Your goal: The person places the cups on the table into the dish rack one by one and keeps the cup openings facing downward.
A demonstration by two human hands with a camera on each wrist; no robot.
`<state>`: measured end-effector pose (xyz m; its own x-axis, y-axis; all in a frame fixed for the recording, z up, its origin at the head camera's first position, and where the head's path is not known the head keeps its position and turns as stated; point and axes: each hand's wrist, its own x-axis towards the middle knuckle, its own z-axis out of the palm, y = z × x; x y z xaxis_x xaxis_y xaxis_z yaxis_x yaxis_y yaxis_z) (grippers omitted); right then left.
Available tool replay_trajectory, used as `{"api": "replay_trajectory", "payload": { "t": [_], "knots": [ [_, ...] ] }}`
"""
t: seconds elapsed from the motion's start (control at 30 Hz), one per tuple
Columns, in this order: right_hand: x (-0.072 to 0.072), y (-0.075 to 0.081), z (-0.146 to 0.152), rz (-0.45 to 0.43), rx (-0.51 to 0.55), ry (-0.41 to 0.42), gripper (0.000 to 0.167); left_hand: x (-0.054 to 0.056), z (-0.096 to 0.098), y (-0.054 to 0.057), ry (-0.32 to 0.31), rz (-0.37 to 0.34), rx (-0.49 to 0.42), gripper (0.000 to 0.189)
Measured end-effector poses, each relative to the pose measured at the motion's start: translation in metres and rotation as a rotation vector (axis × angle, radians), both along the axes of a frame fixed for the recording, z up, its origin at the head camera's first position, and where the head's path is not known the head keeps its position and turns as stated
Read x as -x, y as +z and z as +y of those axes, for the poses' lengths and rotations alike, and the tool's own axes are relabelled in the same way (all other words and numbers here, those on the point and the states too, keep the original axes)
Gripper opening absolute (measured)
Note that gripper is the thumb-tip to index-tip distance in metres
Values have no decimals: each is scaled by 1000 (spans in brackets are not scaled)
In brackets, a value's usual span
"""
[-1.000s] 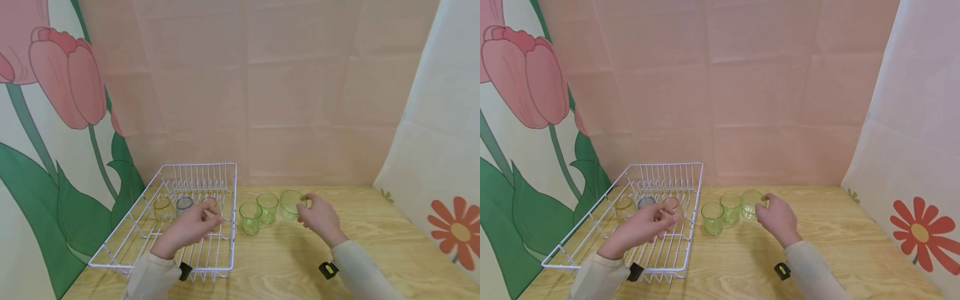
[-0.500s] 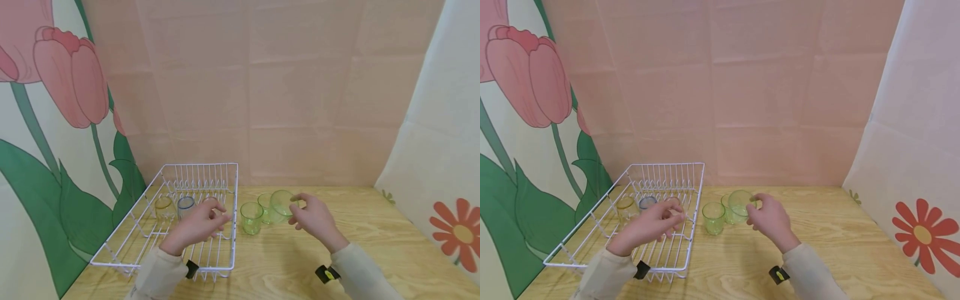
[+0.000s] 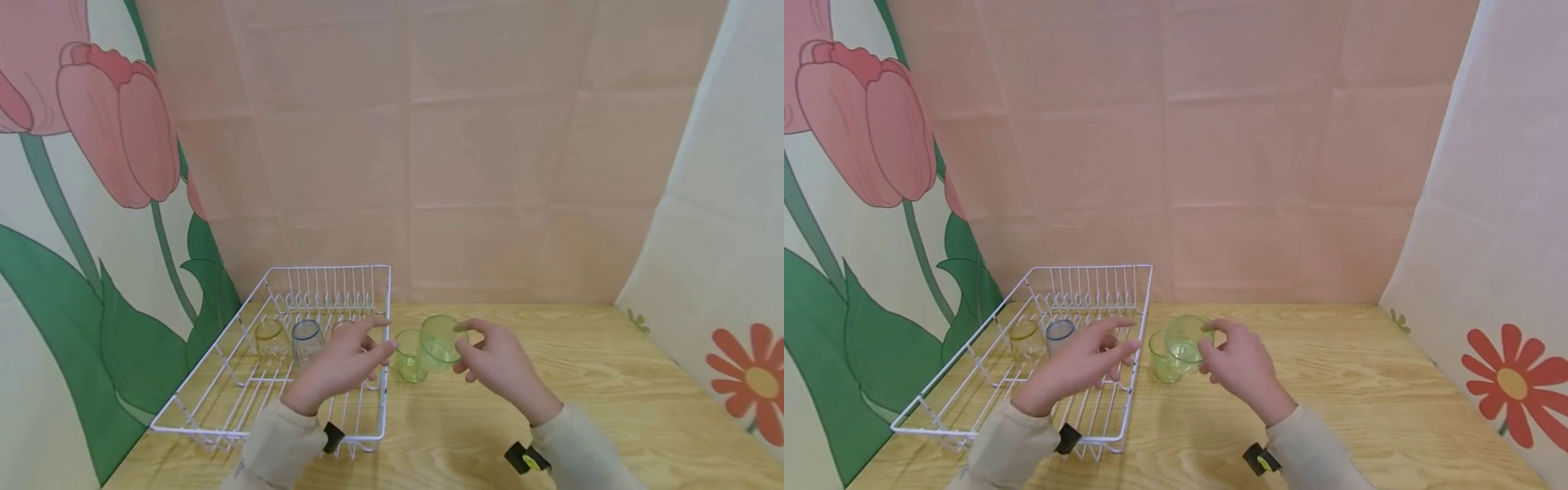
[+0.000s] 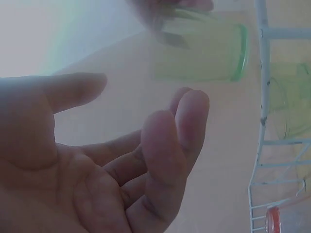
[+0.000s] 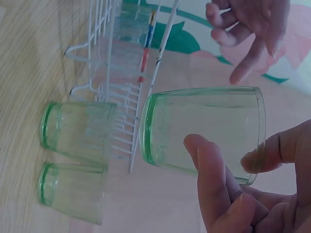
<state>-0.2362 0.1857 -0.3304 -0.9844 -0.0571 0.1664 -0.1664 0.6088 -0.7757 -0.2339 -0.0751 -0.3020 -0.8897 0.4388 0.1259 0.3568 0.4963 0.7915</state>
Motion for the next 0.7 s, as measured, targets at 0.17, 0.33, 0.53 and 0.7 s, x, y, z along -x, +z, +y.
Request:
{"api": "replay_trajectory", "payload": {
  "t": [0.17, 0.33, 0.53, 0.7],
  "knots": [
    [-10, 7, -8, 20, -1, 36, 41, 0, 9, -1, -33, -18, -31, 61],
    [-17, 11, -17, 6, 15, 73, 40, -3, 14, 0, -35, -61, -42, 63],
    [-24, 14, -21, 10, 29, 84, 41, -4, 17, 0, -52, -78, -26, 64],
    [-23, 12, -21, 8, 44, 103, 41, -5, 17, -1, -57, -65, -9, 56]
  ]
}}
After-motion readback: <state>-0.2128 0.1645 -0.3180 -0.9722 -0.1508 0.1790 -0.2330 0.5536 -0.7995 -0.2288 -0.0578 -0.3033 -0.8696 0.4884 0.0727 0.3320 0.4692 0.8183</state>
